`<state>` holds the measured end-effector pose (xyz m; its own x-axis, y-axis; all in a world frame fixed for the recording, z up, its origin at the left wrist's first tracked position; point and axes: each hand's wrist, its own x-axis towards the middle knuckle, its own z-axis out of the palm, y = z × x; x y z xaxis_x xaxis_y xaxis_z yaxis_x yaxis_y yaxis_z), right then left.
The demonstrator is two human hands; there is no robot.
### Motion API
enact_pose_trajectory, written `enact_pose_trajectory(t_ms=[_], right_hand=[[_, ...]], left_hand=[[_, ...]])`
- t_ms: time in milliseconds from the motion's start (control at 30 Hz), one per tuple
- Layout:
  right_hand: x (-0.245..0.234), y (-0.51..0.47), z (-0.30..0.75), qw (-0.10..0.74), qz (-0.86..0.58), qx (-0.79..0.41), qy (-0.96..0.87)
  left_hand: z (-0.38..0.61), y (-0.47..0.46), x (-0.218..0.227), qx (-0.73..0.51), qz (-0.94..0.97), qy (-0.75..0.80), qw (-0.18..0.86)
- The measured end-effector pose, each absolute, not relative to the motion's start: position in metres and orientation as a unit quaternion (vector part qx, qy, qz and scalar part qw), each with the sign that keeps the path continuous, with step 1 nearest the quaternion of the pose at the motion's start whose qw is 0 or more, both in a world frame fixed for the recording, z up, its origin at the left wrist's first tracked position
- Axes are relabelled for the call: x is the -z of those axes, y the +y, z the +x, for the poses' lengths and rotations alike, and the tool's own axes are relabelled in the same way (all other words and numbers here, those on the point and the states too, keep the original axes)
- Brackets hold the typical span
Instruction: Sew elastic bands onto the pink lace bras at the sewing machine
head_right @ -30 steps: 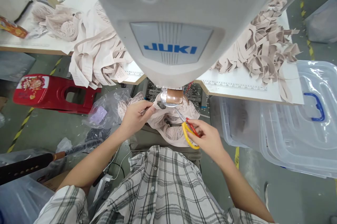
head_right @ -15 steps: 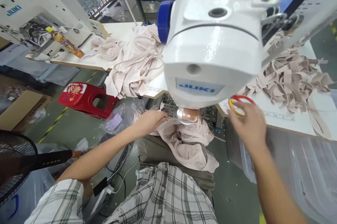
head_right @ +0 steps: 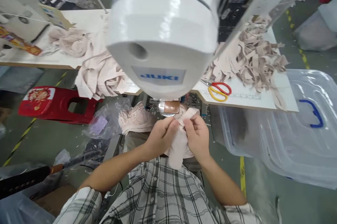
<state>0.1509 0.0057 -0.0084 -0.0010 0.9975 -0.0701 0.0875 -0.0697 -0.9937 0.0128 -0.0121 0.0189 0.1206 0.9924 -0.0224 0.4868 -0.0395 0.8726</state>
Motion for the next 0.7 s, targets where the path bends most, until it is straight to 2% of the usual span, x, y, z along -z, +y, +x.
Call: enact_pose_trajectory(t_ms=[67, 400, 700], right_hand=[[-0.002, 0.023, 0.152, 0.463, -0.541, -0.473, -0.519], [-0.010, 0.094, 0.149, 0.371, -0.507, -0.436, -0.644], [0.002, 0.118, 0.147, 0.330, -0.477, -0.364, -0.729]], left_hand=[[0.011, -0.012, -0.017, -0.342, 0.614, 0.603, 0.378], [-0.015, 0.001, -0.004, -0.246, 0.743, 0.612, 0.117], [-0.024, 0.012, -0.012, -0.207, 0.745, 0.627, 0.097]])
